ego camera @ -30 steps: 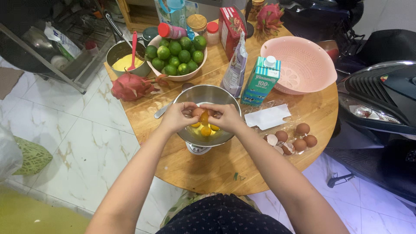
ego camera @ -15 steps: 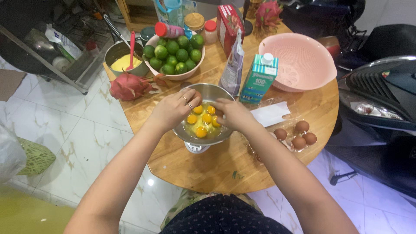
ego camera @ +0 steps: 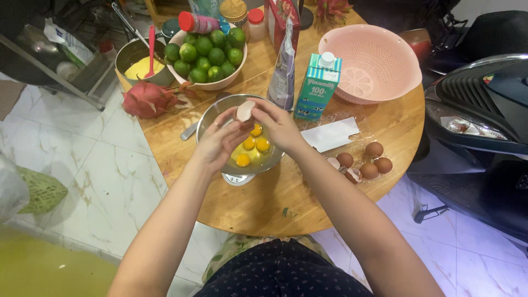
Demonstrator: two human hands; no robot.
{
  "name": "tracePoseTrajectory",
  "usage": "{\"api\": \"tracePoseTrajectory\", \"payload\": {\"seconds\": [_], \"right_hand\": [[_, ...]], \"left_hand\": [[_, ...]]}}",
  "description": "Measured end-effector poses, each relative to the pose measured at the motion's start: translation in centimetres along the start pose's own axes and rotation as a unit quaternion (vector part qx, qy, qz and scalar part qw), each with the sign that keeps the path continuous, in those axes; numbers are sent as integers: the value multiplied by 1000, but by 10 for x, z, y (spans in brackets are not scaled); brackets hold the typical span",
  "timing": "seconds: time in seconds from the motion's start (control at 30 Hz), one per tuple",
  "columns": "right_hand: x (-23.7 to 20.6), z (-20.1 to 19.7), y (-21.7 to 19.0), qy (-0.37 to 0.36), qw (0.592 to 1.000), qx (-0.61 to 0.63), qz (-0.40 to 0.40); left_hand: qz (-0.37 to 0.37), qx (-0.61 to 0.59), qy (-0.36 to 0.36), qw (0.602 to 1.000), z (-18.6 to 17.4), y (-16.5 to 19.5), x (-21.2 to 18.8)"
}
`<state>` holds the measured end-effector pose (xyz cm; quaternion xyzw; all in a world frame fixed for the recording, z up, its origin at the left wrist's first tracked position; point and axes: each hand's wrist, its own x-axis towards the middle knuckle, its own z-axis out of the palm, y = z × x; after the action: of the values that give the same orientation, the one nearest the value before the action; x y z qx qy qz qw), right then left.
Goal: The person stirs a white mixture in a pot on the stovetop, then moves to a table, opens a carton of eggs, and cracks eggs one at a time into a metal mixing bowl on a scale, setting the shells aside. They then whisk the eggs in the bowl and return to stir the pot.
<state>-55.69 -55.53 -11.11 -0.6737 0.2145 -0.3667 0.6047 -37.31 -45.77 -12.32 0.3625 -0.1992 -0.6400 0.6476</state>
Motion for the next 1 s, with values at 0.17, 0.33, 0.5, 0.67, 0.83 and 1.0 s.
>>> {"api": "tracePoseTrajectory", "payload": {"seconds": [0.17,0.33,0.5,0.67,0.83,1.0], "right_hand": [[-3,-16,-17,-55,997,12,43],[-54,-100,-43,40,989,-137,31],[-165,-225,-54,240,918,-299,98],[-245,-277,-18,187,802,-481,301],[-261,-264,22,85,886,-448,87],[-250,-275,18,46,880,-455,125]], "left_hand": [[-6,28,-46,999,26,10,-1],[-3,68,-52,996,53,-21,8],[39,275,-95,956,109,-108,32],[102,514,-89,847,166,-183,43],[62,702,-15,709,197,-228,56],[137,699,-21,702,201,-251,63]]}}
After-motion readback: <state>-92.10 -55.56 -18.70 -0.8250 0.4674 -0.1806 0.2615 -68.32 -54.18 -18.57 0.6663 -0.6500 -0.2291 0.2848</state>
